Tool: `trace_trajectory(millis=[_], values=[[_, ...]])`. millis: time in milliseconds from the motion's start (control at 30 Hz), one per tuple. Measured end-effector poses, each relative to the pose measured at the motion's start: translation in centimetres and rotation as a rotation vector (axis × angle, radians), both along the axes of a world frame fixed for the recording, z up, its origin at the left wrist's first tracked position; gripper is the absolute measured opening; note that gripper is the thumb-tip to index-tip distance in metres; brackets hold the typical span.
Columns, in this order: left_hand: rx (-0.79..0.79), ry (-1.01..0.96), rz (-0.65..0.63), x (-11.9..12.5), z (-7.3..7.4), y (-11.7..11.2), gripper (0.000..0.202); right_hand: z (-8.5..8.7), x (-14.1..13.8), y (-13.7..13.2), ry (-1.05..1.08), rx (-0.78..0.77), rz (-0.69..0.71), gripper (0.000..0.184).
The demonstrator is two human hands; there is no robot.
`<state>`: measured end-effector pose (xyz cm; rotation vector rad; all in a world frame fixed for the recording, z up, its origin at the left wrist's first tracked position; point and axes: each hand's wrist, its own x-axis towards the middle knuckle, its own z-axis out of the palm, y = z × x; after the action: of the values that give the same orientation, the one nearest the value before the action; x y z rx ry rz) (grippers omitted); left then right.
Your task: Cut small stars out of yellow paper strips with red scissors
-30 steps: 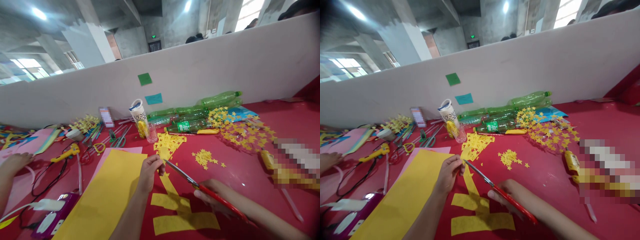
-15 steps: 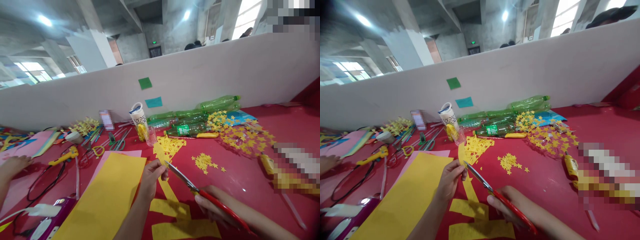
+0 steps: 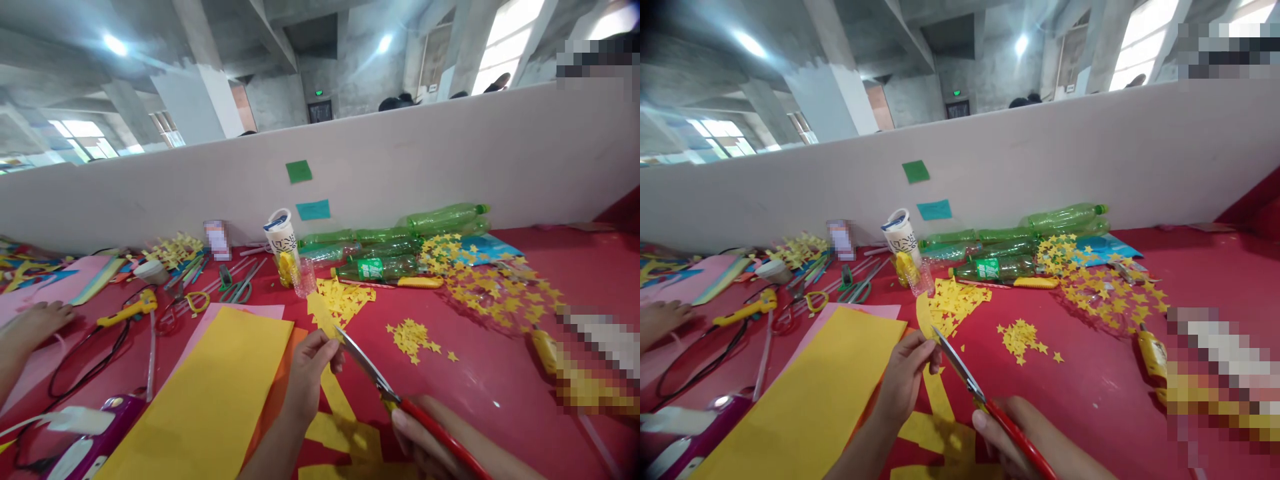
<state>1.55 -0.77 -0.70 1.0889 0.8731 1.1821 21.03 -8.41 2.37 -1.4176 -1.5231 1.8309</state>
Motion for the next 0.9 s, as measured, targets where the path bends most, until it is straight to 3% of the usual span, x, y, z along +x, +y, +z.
trace_trajectory(millis=[133, 267, 400, 667, 900], values=[[-0.015, -0.001, 0.022, 0.2, -0.2, -0.1, 0.021, 0.0, -0.2, 0.2, -0.013, 0.004, -0.015, 0.059], [-0.034, -0.007, 0.008, 0.1, -0.1, -0.1, 0.019, -1.2, -0.2, 0.1, -0.041, -0.043, -0.075, 0.060], [-0.043, -0.007, 0.003, 0.0, -0.1, 0.0, 0.020, -1.9, -0.2, -0.1, -0.082, 0.029, -0.113, 0.059], [-0.063, -0.017, 0.000, -0.1, -0.1, 0.0, 0.019, -1.3, -0.3, 0.3, -0.133, 0.088, -0.143, 0.058], [-0.053, 0.013, 0.009, -0.2, 0.2, 0.0, 0.020, 0.2, 0.4, 0.2, -0.086, 0.042, -0.115, 0.059]])
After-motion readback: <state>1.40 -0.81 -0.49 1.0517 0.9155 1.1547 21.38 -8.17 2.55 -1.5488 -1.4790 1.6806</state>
